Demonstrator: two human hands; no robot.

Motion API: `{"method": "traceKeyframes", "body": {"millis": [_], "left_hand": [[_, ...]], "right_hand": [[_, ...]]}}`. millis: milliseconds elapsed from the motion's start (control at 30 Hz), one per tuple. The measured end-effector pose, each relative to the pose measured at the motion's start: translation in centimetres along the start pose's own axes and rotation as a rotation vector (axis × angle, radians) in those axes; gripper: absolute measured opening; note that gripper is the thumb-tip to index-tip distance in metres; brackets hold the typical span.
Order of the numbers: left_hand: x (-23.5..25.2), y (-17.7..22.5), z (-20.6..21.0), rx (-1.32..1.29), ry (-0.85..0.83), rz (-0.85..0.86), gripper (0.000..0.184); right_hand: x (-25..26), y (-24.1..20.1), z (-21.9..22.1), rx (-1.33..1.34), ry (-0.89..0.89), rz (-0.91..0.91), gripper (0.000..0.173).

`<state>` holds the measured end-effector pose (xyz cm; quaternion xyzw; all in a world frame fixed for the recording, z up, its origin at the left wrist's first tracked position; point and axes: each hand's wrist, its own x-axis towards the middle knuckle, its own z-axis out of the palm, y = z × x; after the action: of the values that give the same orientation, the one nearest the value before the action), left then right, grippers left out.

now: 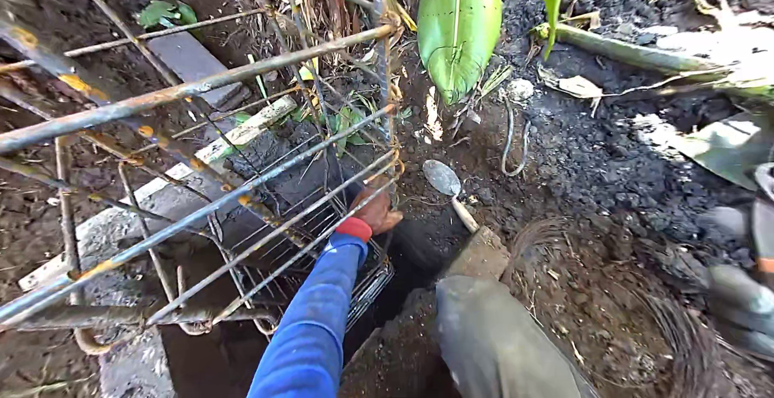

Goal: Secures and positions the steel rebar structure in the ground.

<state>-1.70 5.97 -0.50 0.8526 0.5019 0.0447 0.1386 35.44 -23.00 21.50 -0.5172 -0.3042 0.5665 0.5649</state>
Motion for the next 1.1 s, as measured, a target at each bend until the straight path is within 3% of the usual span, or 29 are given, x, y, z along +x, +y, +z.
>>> {"method": "traceKeyframes", "body": {"millis": [33, 133, 200, 300, 467, 600, 800, 933, 1100], "left_hand": [[0.1, 0.0, 0.0, 0.012, -0.010, -0.007, 0.070], [0.0, 0.0, 0.0, 0.024, -0.009, -0.005, 0.071], [0.1, -0.2, 0.2, 0.032, 0.005, 0.017, 0.071], [0.3, -0.3, 0.6, 0.044, 0.007, 0.020, 0.068], [0.1, 0.0, 0.1, 0.023, -0.037, -0.011, 0.067], [-0.1, 0.0, 0.1, 0.028, -0.022, 0.011, 0.060], [-0.2, 0.4, -0.2, -0.008, -0.095, -0.064, 0.065], [-0.5, -0.3, 0.8, -0.013, 0.013, 0.017, 0.066], [-1.0, 0.9, -1.3, -0.070, -0.029, -0.021, 0.057]], "right_hand": [[1.3, 0.4, -2.1, -0.062, -0.166, 0.078, 0.028], [6.5, 2.3, -1.2, -0.735, -0.174, 0.269, 0.041], [11.0, 5.0, 1.2, -1.197, -0.371, 0.253, 0.043], [16.8, 9.2, 5.9, -1.481, -0.664, 0.192, 0.046], [23.3, 13.3, 10.9, -1.584, -0.891, 0.196, 0.041], [26.1, 14.5, 11.4, -1.607, -0.874, 0.173, 0.034], [27.8, 14.7, 11.4, -1.661, -0.862, 0.125, 0.032], [28.3, 15.2, 11.7, -1.676, -0.889, 0.087, 0.036], [29.1, 15.5, 11.4, -1.639, -0.934, 0.061, 0.037]]}}
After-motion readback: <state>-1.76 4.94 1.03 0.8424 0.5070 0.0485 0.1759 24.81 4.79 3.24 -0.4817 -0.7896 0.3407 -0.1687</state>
